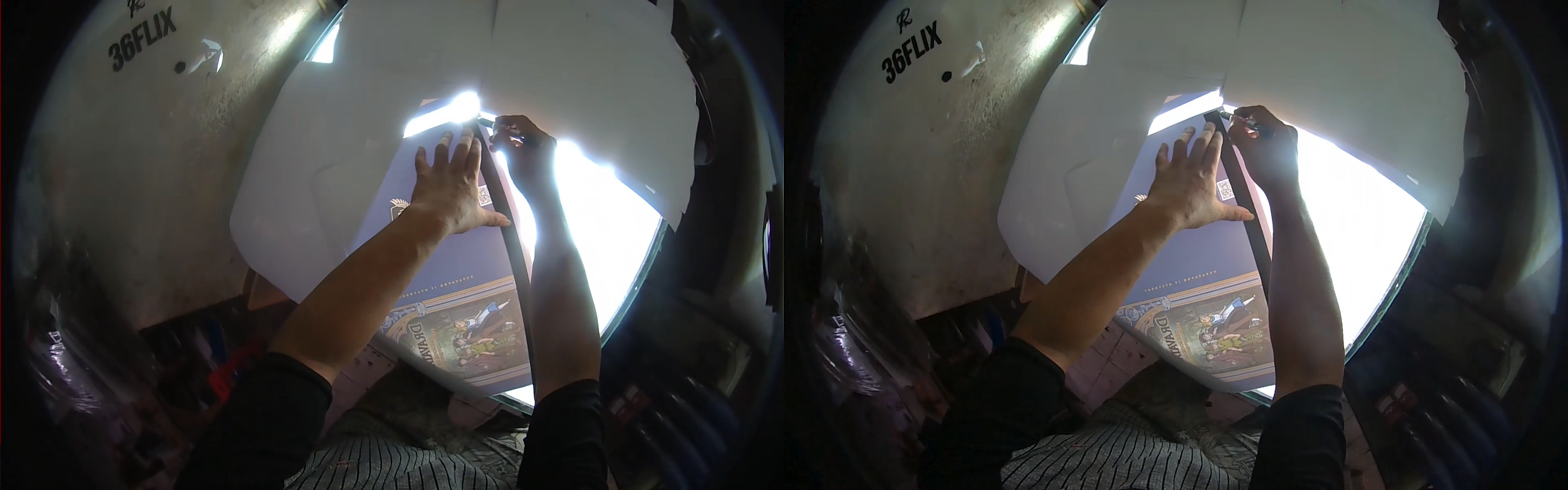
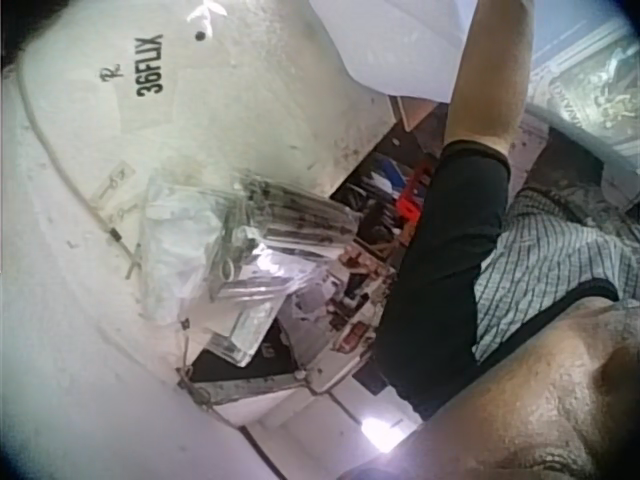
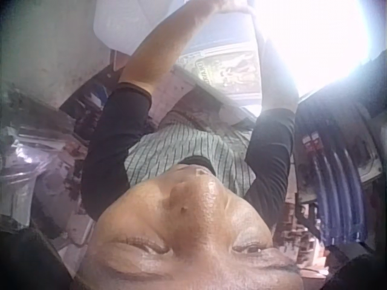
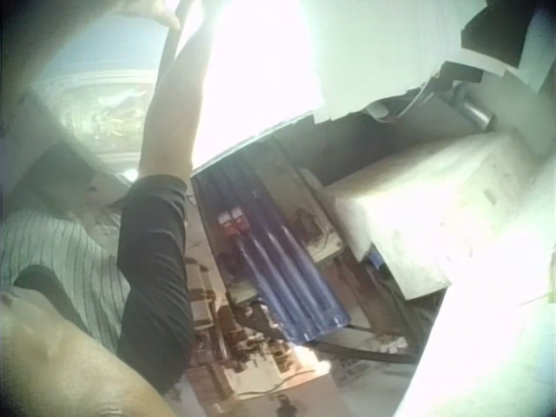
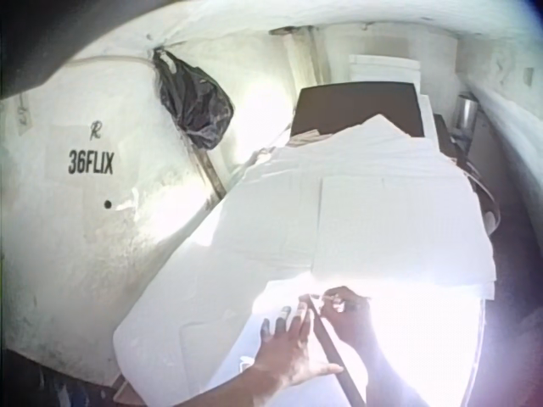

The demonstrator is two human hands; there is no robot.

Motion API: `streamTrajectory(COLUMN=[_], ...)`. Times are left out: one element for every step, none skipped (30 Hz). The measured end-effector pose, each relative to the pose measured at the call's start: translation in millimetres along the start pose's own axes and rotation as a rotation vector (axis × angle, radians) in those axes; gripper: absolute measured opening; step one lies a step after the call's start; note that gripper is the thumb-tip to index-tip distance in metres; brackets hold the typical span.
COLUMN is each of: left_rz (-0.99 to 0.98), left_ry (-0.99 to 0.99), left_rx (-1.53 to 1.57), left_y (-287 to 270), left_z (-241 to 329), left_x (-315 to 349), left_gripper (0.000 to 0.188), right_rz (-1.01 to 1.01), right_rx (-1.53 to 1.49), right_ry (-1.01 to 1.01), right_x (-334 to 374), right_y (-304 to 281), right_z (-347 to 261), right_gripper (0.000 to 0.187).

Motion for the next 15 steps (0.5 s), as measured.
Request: streamTrajectory(left_rz=[0.000, -0.002, -0.003, -0.008, -0.004, -0.006, -0.027, 0.010, 0.030, 0.075, 0.124, 0.107, 0.109, 0.051, -0.013], left_ry=[0.006, 0.005, -0.005, 0.001, -0.008, -0.011, 0.016, 0.010, 0.011, 0.039, 0.075, 0.084, 0.096, 0.057, 0.022], left_rx=[-0.002, 0.002, 0.005, 0.003, 0.001, 0.000, 0.005, 0.002, 0.000, -0.031, -0.053, -0.075, -0.098, -0.090, -0.078], left_y=[0, 0, 0, 2, 5, 8, 12, 11, 14, 15, 16, 16, 10, 2, 1], left_z=[1, 2, 0, 0, 0, 1, 6, 7, 6, 0, -5, -10, -9, -4, 3], left_x=[0, -1, -1, -1, -1, -1, -3, -8, -10, -12, -16, -16, -20, -18, -16], left_gripper=[0.138, 0.138, 0.138, 0.138, 0.138, 0.139, 0.139, 0.139, 0.139, 0.140, 0.140, 0.140, 0.141, 0.141, 0.141], right_rz=[0.006, -0.016, -0.044, -0.039, -0.065, -0.091, -0.080, -0.085, -0.094, -0.137, -0.124, -0.248, -0.361, -0.328, -0.298], right_rx=[0.002, 0.019, 0.028, 0.031, 0.136, 0.247, 0.266, 0.314, 0.364, 0.281, 0.317, 0.331, 0.338, 0.322, 0.314], right_ry=[0.001, 0.024, 0.047, 0.052, -0.029, -0.102, -0.075, -0.151, -0.209, -0.038, 0.026, 0.199, 0.359, 0.308, 0.276], right_x=[2, 4, 7, 15, 27, 39, 49, 62, 81, 98, 115, 134, 153, 173, 198], right_y=[-3, -6, -7, -13, -22, -30, -42, -52, -60, -64, -78, -85, -95, -108, -124], right_z=[-1, 0, -3, -6, -12, -18, -16, -19, -24, -23, -35, -39, -34, -38, -37], right_gripper=[0.020, 0.018, 0.017, 0.017, 0.015, 0.014, 0.014, 0.013, 0.011, 0.015, 0.015, 0.018, 0.021, 0.025, 0.024])
Point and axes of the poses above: each hand's wrist, its own x-axis away from the middle knuckle, its own y-axis out of the palm, z = x × y, the point moved 6 cm from there along -x, towards the middle knuckle, and after that the axes turned 11 degrees about x, right-handed, at the moved point
